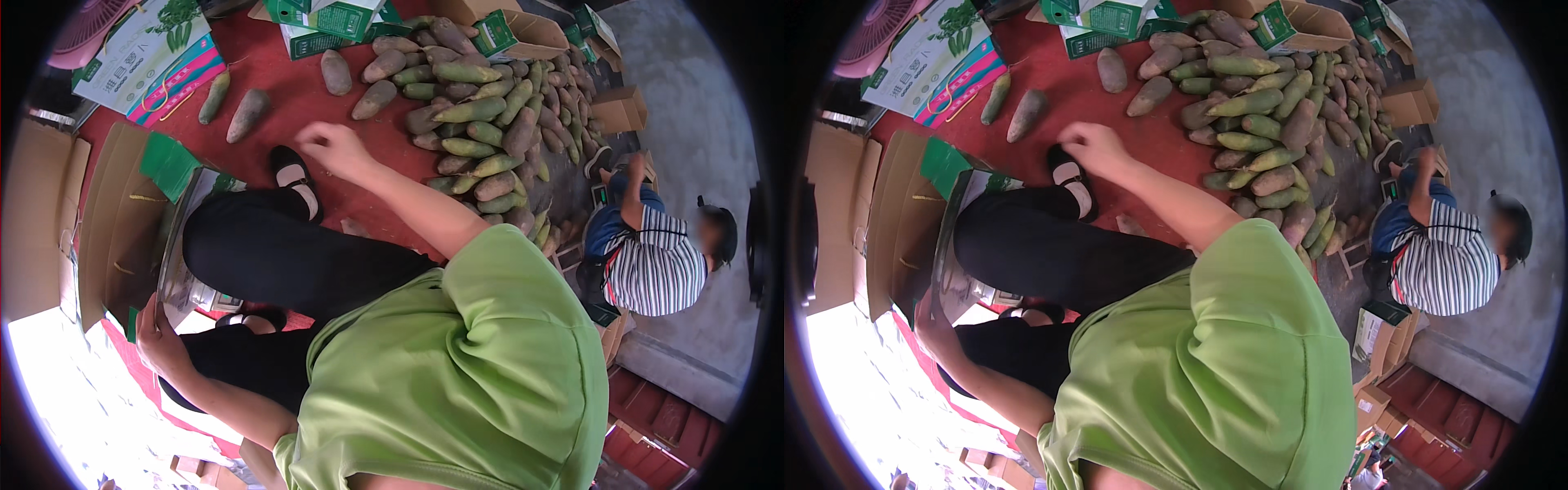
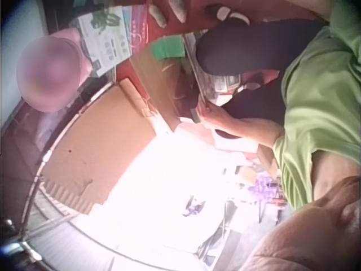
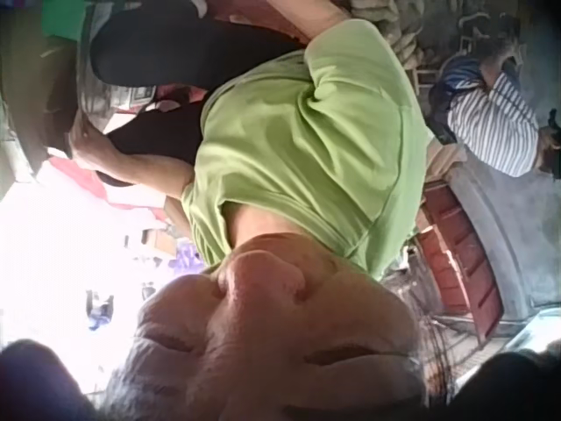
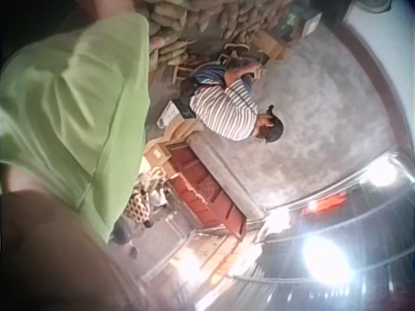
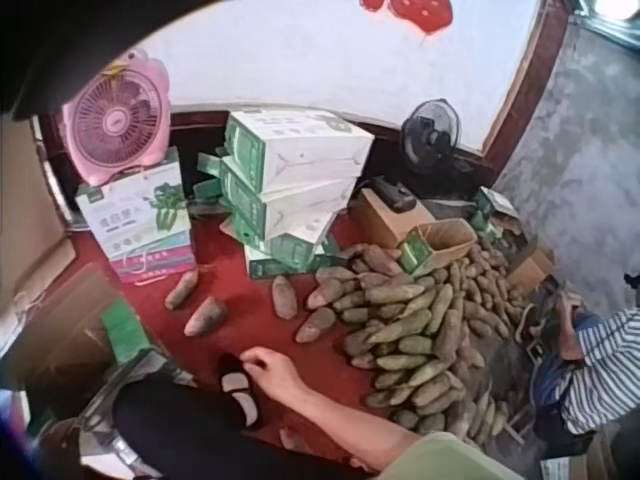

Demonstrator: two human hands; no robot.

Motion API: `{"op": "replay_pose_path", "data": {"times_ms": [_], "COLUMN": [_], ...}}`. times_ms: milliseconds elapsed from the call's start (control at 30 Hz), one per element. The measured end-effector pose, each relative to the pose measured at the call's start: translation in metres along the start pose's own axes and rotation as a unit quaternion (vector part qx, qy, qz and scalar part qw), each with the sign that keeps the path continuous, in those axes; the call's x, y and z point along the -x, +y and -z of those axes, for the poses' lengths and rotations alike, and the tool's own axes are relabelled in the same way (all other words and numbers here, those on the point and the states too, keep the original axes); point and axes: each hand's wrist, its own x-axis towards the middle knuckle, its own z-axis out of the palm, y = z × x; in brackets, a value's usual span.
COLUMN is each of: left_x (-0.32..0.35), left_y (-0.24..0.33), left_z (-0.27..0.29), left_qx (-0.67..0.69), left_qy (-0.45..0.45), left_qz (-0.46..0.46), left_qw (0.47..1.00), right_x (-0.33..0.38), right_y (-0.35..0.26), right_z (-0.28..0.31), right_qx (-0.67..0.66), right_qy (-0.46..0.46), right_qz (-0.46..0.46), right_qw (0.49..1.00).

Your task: The recorder is sorting produce from a large pile on the floor, weighing them on a digital scale, and packing them into cardboard boxes.

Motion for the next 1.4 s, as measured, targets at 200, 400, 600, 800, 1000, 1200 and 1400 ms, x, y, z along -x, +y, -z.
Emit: {"op": "replay_pose_path", "data": {"times_ms": [200, 400, 600, 800, 1000, 1200, 1400], "left_x": [0.001, 0.000, 0.001, 0.002, 0.003, 0.003, 0.004], "left_y": [-0.018, -0.022, -0.029, -0.015, 0.000, 0.007, 0.016], "left_z": [-0.006, -0.010, -0.012, -0.012, -0.002, 0.002, 0.008], "left_qx": [0.034, 0.021, 0.008, 0.025, 0.053, -0.001, -0.012], "left_qy": [0.000, 0.015, 0.024, 0.024, 0.025, 0.021, 0.024], "left_qz": [-0.038, -0.050, -0.046, -0.021, -0.010, 0.043, 0.063], "left_qw": [0.999, 0.998, 0.999, 0.999, 0.998, 0.999, 0.998], "right_x": [0.119, 0.171, 0.163, 0.142, 0.141, 0.149, 0.142], "right_y": [0.201, 0.213, 0.215, 0.216, 0.239, 0.250, 0.228], "right_z": [0.087, 0.157, 0.199, 0.218, 0.221, 0.247, 0.256], "right_qx": [0.274, 0.252, 0.446, 0.545, 0.600, 0.417, 0.437], "right_qy": [-0.078, 0.102, 0.031, -0.134, -0.150, 0.042, 0.107], "right_qz": [-0.166, -0.433, -0.312, -0.330, -0.301, -0.315, -0.272], "right_qw": [0.944, 0.859, 0.838, 0.759, 0.726, 0.851, 0.851]}}
